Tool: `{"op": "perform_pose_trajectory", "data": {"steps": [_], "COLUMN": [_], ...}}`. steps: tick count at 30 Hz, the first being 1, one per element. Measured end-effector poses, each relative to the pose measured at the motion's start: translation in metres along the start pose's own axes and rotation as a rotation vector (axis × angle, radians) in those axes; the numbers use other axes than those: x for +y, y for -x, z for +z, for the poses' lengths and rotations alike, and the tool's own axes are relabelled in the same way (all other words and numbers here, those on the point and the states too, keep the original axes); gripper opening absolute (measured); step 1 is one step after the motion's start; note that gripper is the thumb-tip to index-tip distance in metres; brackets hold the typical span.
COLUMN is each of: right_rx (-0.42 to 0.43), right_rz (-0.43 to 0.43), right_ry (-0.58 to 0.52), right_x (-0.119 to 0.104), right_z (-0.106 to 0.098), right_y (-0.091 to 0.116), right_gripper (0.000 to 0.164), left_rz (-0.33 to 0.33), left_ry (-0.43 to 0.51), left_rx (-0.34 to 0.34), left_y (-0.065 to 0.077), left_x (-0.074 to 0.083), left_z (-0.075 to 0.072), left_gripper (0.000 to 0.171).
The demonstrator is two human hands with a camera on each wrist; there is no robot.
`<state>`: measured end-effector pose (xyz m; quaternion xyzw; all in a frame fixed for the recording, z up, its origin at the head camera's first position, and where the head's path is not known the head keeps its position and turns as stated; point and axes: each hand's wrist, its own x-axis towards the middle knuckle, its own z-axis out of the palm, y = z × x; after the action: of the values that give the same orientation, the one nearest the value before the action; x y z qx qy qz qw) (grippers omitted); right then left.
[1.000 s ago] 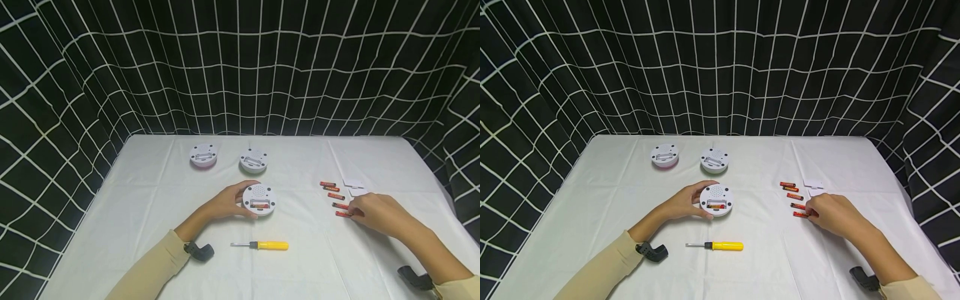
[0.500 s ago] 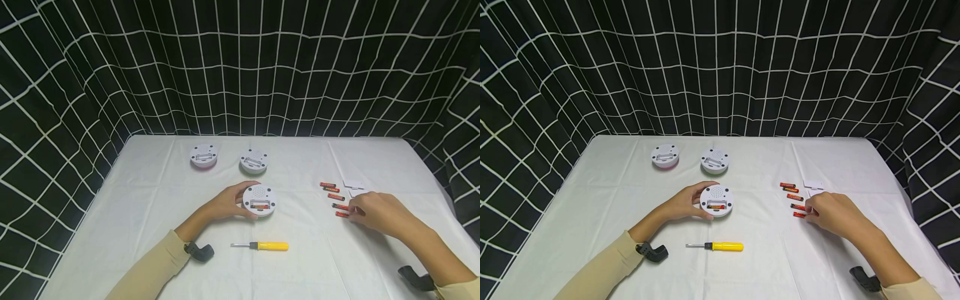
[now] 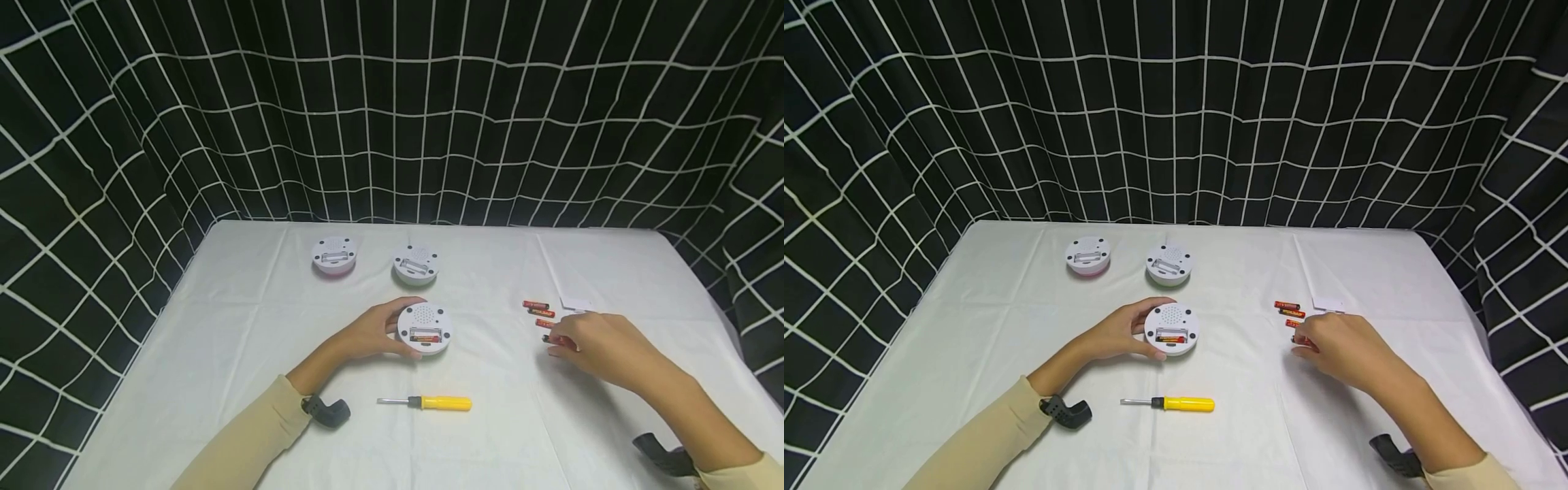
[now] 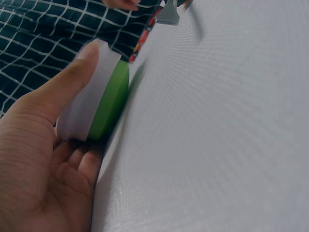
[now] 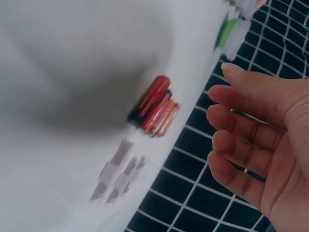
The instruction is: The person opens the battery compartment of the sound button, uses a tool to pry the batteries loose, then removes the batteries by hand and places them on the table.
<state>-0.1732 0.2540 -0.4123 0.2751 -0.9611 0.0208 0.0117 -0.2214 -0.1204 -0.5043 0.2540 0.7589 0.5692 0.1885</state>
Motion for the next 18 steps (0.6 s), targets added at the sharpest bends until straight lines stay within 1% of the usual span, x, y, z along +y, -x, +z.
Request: {"op": "perform_pose_trajectory", "data": {"steps": [5, 12, 15, 18], "right_rx": [0.056, 0.087, 0.103, 0.106], "right_rz": [-0.067, -0.127, -0.152, -0.17], "right_ry": [0.021, 0.027, 0.023, 0.021], "right_x": [-0.008, -0.024, -0.032, -0.039], "right_z": [0.0, -0.003, -0.004, -0.004], "right_y": [-0.004, -0.013, -0.018, -0.024], "right_gripper": [0.017, 0.018, 0.02, 0.019], "left_rz": [0.0, -0.001, 0.003, 0.002], "left_ry": [-0.003, 0.031, 0.024, 0.012], "left_rx": [0.0, -0.006, -0.003, 0.0], "left_y": [0.0, 0.0, 0.0, 0.0], "left_x": [0.0, 0.0, -0.001, -0.002], "left_z": [0.0, 0.0, 0.0, 0.0], "left_gripper": [0.099, 0.099, 0.098, 0.097]}}
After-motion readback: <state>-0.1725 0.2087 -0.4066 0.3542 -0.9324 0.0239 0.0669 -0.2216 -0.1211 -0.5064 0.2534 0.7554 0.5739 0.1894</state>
